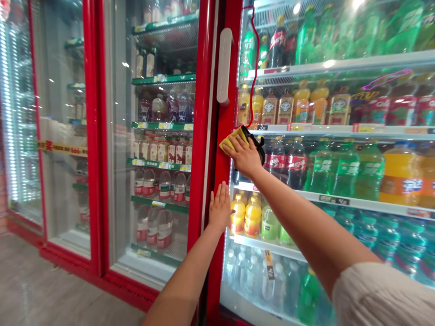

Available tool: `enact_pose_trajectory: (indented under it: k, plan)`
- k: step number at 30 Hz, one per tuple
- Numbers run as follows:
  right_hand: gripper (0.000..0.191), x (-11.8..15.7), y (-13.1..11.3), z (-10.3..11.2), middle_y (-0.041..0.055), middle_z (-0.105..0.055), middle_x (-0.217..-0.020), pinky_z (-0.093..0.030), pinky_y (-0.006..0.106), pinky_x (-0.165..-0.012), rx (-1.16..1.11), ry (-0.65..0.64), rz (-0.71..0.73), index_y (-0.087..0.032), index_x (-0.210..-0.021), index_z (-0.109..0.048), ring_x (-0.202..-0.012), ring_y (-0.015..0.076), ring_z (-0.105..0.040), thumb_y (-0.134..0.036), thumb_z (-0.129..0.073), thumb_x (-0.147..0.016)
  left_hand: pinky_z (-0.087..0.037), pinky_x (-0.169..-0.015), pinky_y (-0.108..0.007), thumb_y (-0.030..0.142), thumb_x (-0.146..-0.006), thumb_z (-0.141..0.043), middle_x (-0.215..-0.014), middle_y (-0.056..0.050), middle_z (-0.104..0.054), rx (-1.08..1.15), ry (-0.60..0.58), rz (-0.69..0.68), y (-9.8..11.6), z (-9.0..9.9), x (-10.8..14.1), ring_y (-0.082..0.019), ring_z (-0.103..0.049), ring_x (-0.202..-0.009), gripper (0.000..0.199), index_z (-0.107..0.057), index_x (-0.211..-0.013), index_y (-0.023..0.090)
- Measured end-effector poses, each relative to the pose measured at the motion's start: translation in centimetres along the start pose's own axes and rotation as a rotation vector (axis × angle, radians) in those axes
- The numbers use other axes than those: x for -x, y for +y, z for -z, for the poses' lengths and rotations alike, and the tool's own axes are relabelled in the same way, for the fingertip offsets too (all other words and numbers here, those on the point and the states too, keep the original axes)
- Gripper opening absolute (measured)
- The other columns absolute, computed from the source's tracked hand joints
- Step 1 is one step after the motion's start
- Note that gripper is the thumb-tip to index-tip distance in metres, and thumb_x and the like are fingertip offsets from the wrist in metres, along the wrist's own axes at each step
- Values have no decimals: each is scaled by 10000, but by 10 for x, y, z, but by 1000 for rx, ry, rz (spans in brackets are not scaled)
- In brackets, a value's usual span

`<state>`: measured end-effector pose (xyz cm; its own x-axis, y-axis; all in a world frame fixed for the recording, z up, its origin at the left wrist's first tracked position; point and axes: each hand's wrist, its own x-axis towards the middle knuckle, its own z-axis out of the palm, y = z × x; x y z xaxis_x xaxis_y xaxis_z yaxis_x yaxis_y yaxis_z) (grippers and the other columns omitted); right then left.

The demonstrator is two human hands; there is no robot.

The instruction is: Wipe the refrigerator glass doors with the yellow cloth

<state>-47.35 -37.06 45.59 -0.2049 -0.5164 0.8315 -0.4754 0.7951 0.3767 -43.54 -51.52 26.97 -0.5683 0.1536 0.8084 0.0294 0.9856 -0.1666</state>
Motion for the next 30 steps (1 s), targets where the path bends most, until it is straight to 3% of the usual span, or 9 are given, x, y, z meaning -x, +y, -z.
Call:
enact_pose_trajectory:
  k: [3, 6, 10, 14, 18, 21, 23, 27, 30]
  plan:
    - [649, 41, -8, -13, 85, -264, -1708, -87, 646, -1243, 5, 17, -42, -311, -1592, -371, -1572, 316, -237, -162, -477, -969, -199, -1281, -508, 299, -813, -815, -1691, -213, -132, 3, 4, 1, 1, 0, 0, -283, -129, -1584, 1189, 15, -1651, 146]
    - [628, 76, -19, -26, 113, -299, -1692, -99, 641, -1241, -5, -16, 54, -275, -1590, -381, -1561, 317, -265, -157, -450, -977, -198, -1279, -512, 283, -818, -804, -1689, -225, -129, 5, -1, 5, 3, 0, -2, -288, -129, -1582, 1180, 20, -1649, 131]
    - [576, 60, -8, -17, 61, -348, -1677, -149, 607, -1245, 0, -64, 151, -326, -1547, -451, -1549, 288, -304, -177, -432, -991, -185, -1283, -513, 273, -824, -783, -1690, -228, -132, -5, -6, 13, 3, 3, -3, -288, -124, -1586, 1122, -41, -1648, 103]
    - [570, 30, 26, 8, 45, -321, -1691, -143, 616, -1241, 33, 28, -39, -342, -1555, -433, -1557, 298, -281, -231, -443, -996, -191, -1284, -514, 244, -837, -744, -1694, -231, -148, 1, -16, 10, 3, 7, -2, -304, -155, -1584, 1028, -123, -1639, 77]
    - [628, 64, 40, 13, 94, -250, -1714, -98, 670, -1226, 80, 98, -211, -307, -1590, -377, -1574, 345, -206, -240, -482, -975, -239, -1268, -545, 266, -864, -702, -1696, -245, -147, 56, 66, -1, 7, 14, -5, -338, -137, -1585, 997, -102, -1639, 83]
    - [661, 103, 31, 4, 129, -268, -1703, -81, 731, -1198, 82, 62, -139, -301, -1594, -370, -1566, 381, -208, -217, -516, -955, -229, -1271, -557, 307, -895, -669, -1705, -236, -139, 93, 125, -29, 19, 24, -21, -344, -119, -1590, 959, -102, -1640, 98]
    - [642, 110, 26, 4, 129, -292, -1694, -86, 750, -1187, 79, 12, -45, -308, -1587, -382, -1555, 384, -235, -216, -508, -964, -206, -1279, -552, 317, -914, -639, -1711, -221, -139, 118, 136, -49, 31, 34, -38, -331, -114, -1595, 925, -108, -1641, 105]
    - [572, 82, 48, 27, 61, -309, -1695, -125, 680, -1223, 101, -61, 20, -357, -1570, -404, -1558, 327, -258, -248, -444, -1009, -168, -1288, -552, 305, -940, -584, -1719, -207, -125, 170, 150, -42, 55, 51, -80, -327, -103, -1600, 851, -144, -1635, 92]
    - [561, 75, 86, 49, 48, -279, -1707, -143, 644, -1234, 144, 6, -134, -356, -1572, -398, -1566, 313, -246, -300, -445, -1016, -161, -1287, -552, 305, -949, -566, -1720, -209, -127, 202, 153, -70, 71, 59, -103, -333, -109, -1600, 816, -172, -1629, 89]
